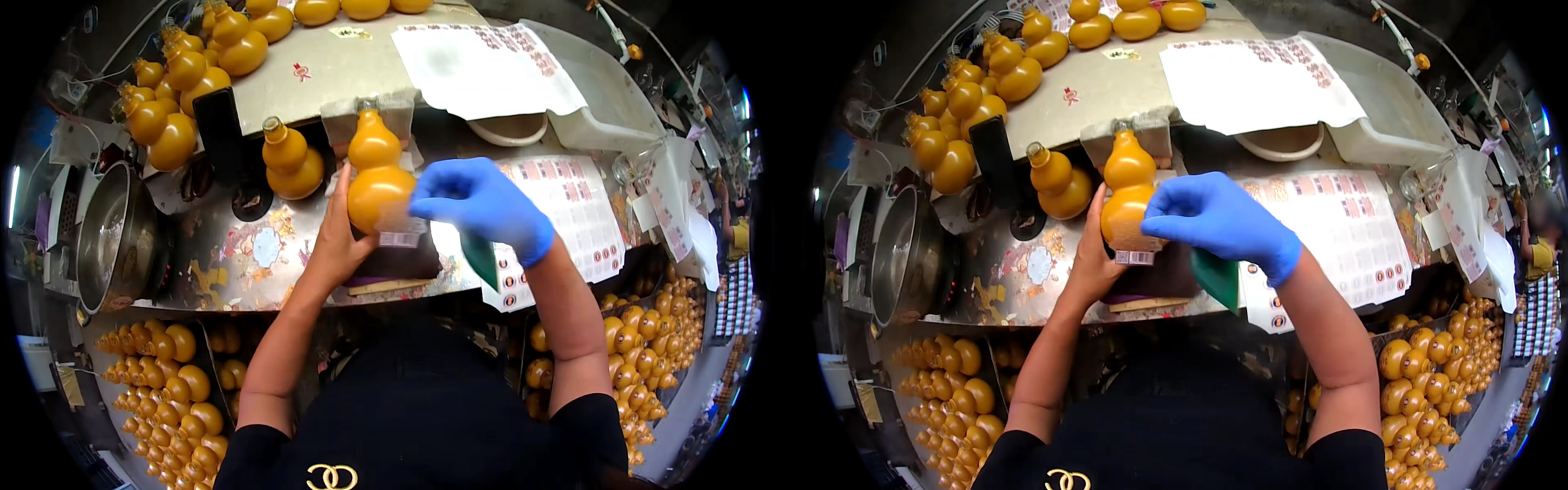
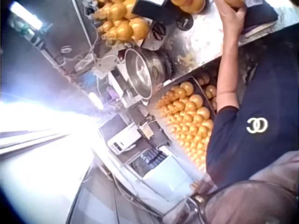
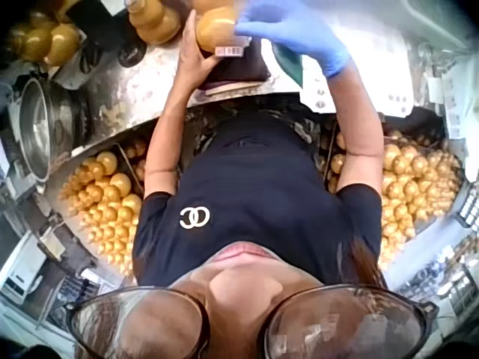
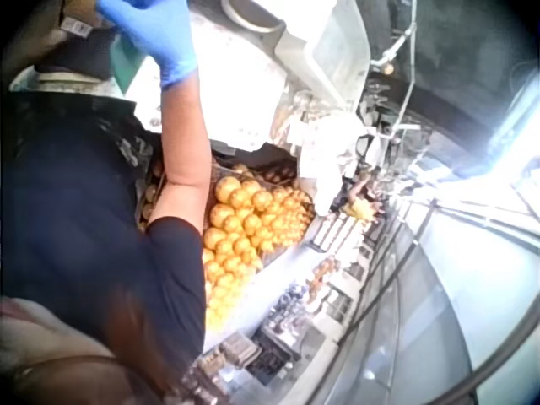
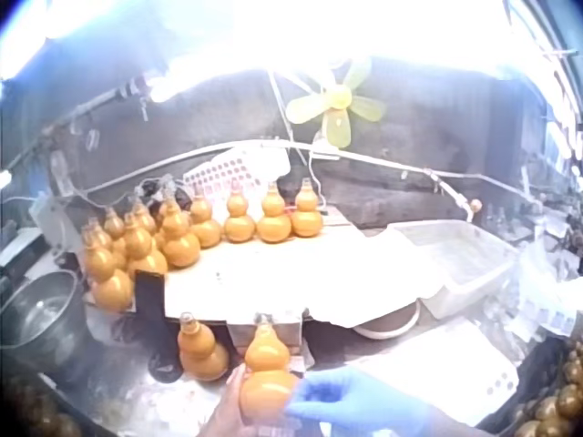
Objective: The person applies decorative stickers to the surface of yellow gourd-shaped bottles. They peel stickers from a sheet, position them on the bottle, and smooth them down with a green cloth. The person handles multiple bottles, moving them between a work surface and a nearby tray.
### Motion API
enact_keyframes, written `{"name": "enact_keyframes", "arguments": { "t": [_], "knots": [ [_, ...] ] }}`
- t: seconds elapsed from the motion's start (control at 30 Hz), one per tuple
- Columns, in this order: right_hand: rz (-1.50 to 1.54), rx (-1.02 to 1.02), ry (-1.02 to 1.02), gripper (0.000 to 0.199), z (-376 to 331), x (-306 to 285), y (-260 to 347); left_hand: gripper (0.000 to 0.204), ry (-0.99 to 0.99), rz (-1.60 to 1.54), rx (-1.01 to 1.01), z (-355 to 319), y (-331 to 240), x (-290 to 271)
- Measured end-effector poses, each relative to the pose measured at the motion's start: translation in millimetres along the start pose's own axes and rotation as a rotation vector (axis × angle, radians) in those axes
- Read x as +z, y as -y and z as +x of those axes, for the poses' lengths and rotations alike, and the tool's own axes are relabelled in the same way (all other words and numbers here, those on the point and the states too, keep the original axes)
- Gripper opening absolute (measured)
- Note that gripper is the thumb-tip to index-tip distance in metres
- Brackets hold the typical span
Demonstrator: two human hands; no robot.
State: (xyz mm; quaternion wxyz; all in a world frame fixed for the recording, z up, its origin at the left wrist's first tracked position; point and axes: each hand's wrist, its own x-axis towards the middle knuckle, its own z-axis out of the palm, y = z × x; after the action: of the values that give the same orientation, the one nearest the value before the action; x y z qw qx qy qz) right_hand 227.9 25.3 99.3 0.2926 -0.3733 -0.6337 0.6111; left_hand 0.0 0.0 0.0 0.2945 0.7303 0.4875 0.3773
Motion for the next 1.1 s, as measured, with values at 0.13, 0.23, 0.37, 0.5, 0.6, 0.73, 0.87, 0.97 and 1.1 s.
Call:
{"name": "enact_keyframes", "arguments": {
  "t": [0.13, 0.23, 0.37, 0.5, 0.6, 0.73, 0.87, 0.97, 1.1],
  "knots": [
    [-0.044, -0.036, -0.014, 0.020, 51, -13, -25, 0.112, 0.055, -0.046, -0.002, 20, -1, -18],
    [-0.074, -0.034, -0.046, 0.018, 51, -13, -35, 0.113, 0.161, -0.517, -0.105, 13, 3, -20],
    [-0.074, -0.068, -0.246, 0.027, 48, -2, -38, 0.088, 0.100, -0.847, -0.294, 20, -2, -17],
    [0.135, 0.062, -0.359, 0.052, 35, 2, -51, 0.087, 0.072, -0.821, -0.339, 22, -11, -15],
    [0.063, 0.250, -0.280, 0.065, 22, 8, -56, 0.087, 0.062, -0.817, -0.326, 21, -10, -14],
    [-0.024, 0.206, -0.277, 0.069, 16, 24, -37, 0.087, 0.075, -0.799, -0.314, 21, -10, -18],
    [0.005, 0.195, -0.258, 0.067, 12, 23, -38, 0.088, 0.104, -0.773, -0.284, 18, -13, -20],
    [-0.024, 0.202, -0.261, 0.067, 12, 21, -45, 0.088, 0.126, -0.731, -0.267, 18, -15, -19],
    [-0.034, 0.181, -0.275, 0.066, 13, 19, -60, 0.087, 0.133, -0.708, -0.263, 16, -12, -19]
  ]
}}
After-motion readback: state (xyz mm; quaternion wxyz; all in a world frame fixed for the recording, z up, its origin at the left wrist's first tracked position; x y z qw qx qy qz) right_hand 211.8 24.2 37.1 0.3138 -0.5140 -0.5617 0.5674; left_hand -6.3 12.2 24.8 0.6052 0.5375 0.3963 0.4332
